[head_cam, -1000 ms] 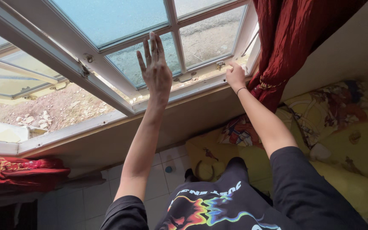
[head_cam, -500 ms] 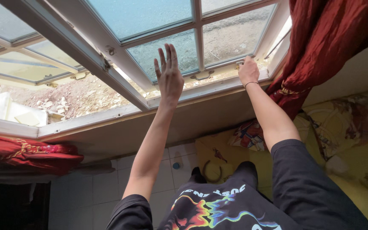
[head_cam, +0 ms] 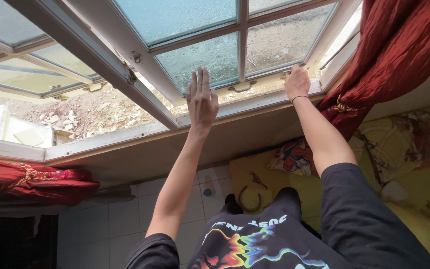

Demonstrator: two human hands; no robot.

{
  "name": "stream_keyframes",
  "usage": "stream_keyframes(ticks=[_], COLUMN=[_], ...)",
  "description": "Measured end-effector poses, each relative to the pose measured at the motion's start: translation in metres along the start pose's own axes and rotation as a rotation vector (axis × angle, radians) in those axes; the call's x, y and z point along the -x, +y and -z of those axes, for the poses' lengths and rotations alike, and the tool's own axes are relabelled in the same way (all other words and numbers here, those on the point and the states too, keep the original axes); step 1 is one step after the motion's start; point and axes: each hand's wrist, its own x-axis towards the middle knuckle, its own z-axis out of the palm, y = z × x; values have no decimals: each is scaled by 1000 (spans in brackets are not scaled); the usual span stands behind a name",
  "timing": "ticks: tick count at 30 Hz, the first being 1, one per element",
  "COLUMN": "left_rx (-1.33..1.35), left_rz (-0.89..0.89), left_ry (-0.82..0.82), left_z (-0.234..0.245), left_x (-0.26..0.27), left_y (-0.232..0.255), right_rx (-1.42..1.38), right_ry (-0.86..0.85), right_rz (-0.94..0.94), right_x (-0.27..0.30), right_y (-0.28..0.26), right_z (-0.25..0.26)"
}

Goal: The person opens and closes a window, then opens and closes multiple wardrobe cabinet doors, and finally opens and closes another window. The actions are performed by hand without tools.

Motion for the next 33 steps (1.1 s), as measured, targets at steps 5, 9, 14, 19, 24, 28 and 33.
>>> stream_keyframes(ticks=[5, 9, 14, 19, 24, 28, 33], left_rx=[20, 78, 37, -9, -2, -22, -47], left_rz=[-21, -15, 43, 92, 72, 82, 52], left_ry=[43, 64, 80, 93, 110, 92, 61], left_z=[11, 19, 23, 21, 15, 14, 16], left_x=[9, 12, -3, -13, -18, -21, -39], left_y=[-9, -17, -39, -53, -57, -64, -73], right_rx=[238, 247, 142, 99, -151, -492, -485], right_ry=[-32, -223, -291, -220, -280, 161, 377], right_rz=[5, -103, -215, -207, -156, 546, 1007], right_x=[-2, -9, -21, -11, 25, 51, 25], right_y=[-13, -32, -39, -68, -171, -269, -372], right_z=[-7, -23, -38, -7, 55, 85, 80])
